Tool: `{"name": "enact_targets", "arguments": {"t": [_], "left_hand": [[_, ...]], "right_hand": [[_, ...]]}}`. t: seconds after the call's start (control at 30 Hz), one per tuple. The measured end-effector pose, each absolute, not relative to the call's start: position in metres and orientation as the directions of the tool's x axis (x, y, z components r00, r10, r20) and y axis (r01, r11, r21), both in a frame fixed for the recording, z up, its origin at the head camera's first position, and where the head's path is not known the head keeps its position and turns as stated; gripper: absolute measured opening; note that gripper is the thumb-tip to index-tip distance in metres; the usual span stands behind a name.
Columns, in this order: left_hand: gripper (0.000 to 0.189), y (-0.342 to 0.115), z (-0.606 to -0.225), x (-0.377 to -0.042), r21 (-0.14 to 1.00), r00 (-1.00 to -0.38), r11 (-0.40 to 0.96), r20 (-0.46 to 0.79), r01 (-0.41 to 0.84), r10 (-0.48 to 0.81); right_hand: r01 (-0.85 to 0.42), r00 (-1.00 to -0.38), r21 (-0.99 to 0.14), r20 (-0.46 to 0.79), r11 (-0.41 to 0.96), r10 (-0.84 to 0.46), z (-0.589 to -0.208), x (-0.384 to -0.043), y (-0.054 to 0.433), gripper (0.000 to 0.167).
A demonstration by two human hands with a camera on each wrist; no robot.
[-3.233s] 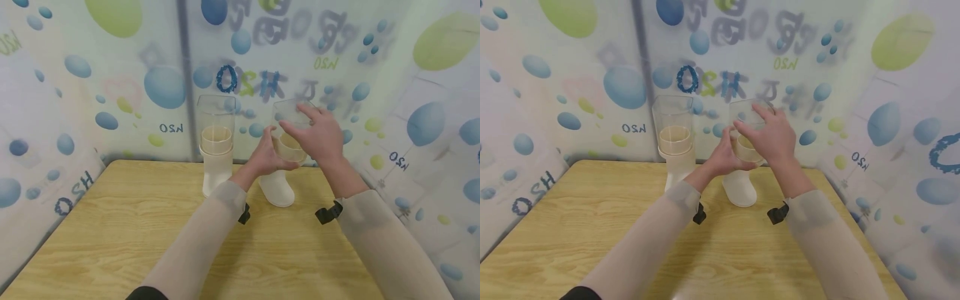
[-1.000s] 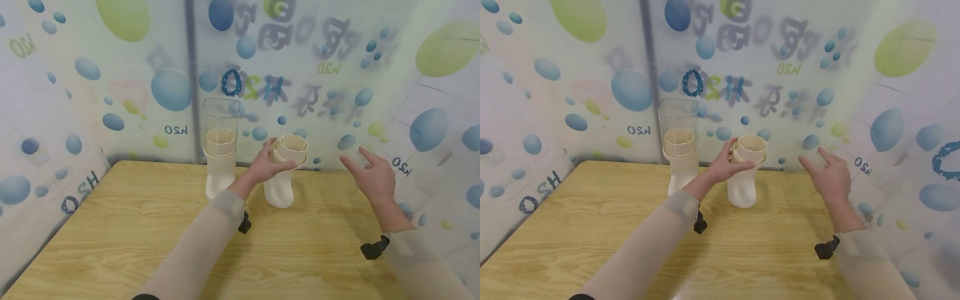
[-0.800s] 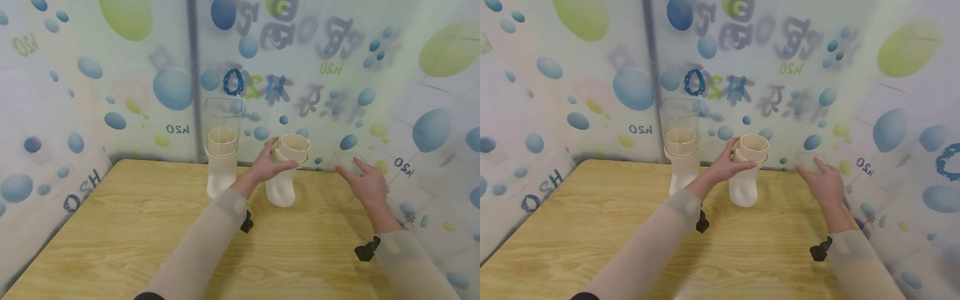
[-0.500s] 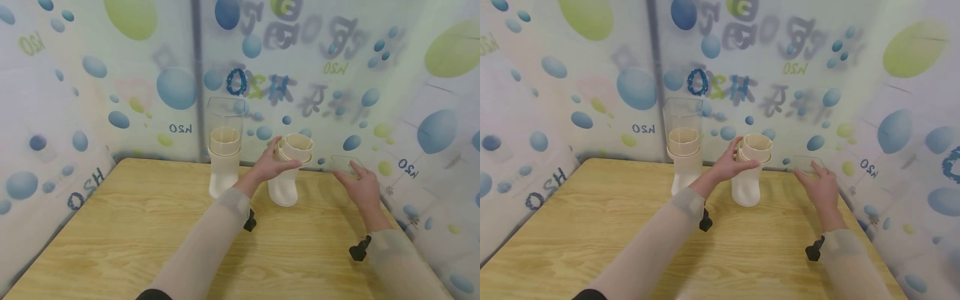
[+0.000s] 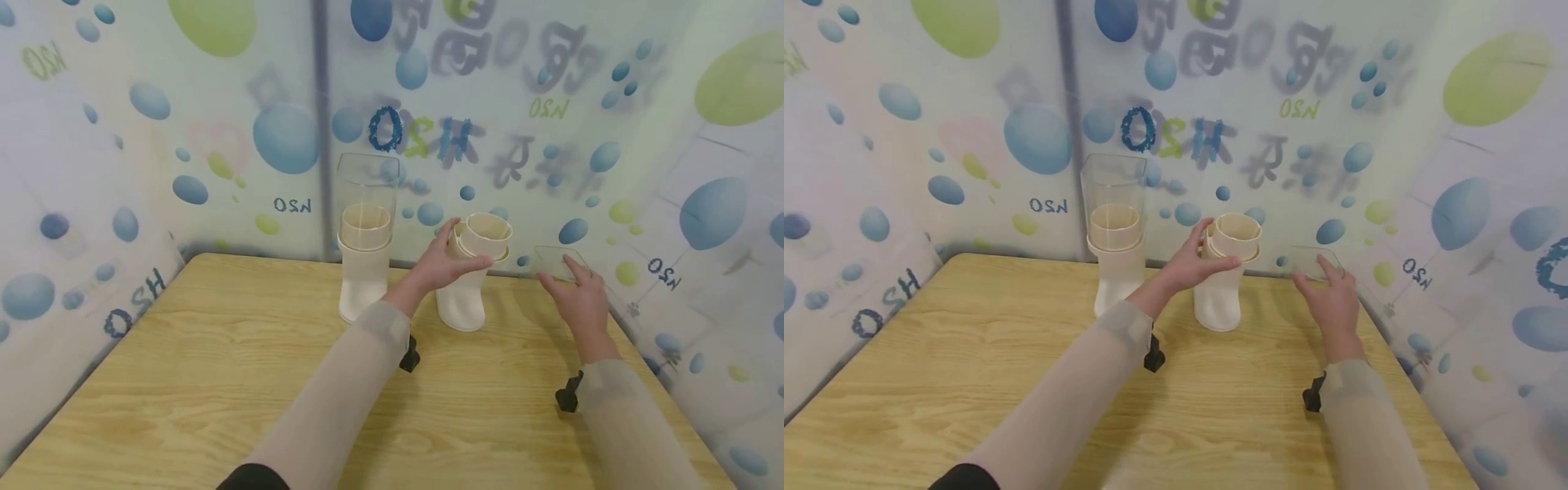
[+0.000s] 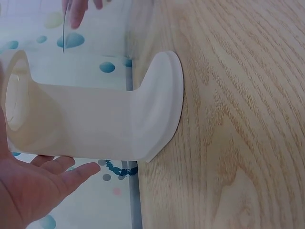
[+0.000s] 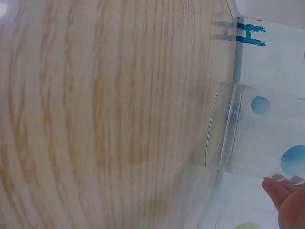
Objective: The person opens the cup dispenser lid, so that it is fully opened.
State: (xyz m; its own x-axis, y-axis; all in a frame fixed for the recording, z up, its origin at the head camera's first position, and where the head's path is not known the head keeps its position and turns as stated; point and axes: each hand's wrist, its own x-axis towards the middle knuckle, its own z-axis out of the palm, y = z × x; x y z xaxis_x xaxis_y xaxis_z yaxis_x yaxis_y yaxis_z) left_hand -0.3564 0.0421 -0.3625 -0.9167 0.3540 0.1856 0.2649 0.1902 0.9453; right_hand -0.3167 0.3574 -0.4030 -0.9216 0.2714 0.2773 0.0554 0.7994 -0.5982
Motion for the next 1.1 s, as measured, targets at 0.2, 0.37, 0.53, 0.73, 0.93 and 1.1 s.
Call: {"name": "enact_targets", "arguments": {"t": [0.2, 0.37, 0.53, 0.73, 0.93, 1.1], "left_hand": [[0.118, 0.043, -0.363, -0.361, 0.943, -0.915, 0.189, 0.194, 0.273, 0.353], [0.118, 0.043, -0.364, -0.363, 0.942, -0.915, 0.193, 0.194, 0.274, 0.353], [0.118, 0.044, -0.364, -0.364, 0.940, -0.919, 0.207, 0.189, 0.271, 0.346], [0.119, 0.044, -0.365, -0.363, 0.936, -0.917, 0.213, 0.197, 0.281, 0.347], [0.130, 0.040, -0.364, -0.358, 0.932, -0.928, 0.260, 0.157, 0.253, 0.337], [0.130, 0.032, -0.362, -0.347, 0.938, -0.940, 0.243, 0.172, 0.247, 0.293]], "right_hand": [[0.053, -0.923, -0.595, 0.278, 0.802, 0.267, -0.402, -0.320, 0.356, 0.093], [0.058, -0.924, -0.594, 0.273, 0.802, 0.269, -0.402, -0.322, 0.355, 0.094], [0.049, -0.925, -0.601, 0.275, 0.798, 0.263, -0.401, -0.321, 0.353, 0.095], [0.036, -0.930, -0.603, 0.272, 0.797, 0.248, -0.402, -0.320, 0.355, 0.096], [0.059, -0.928, -0.607, 0.259, 0.793, 0.267, -0.402, -0.315, 0.357, 0.107], [0.014, -0.869, -0.634, 0.374, 0.773, 0.323, -0.390, -0.305, 0.354, 0.097]]}}
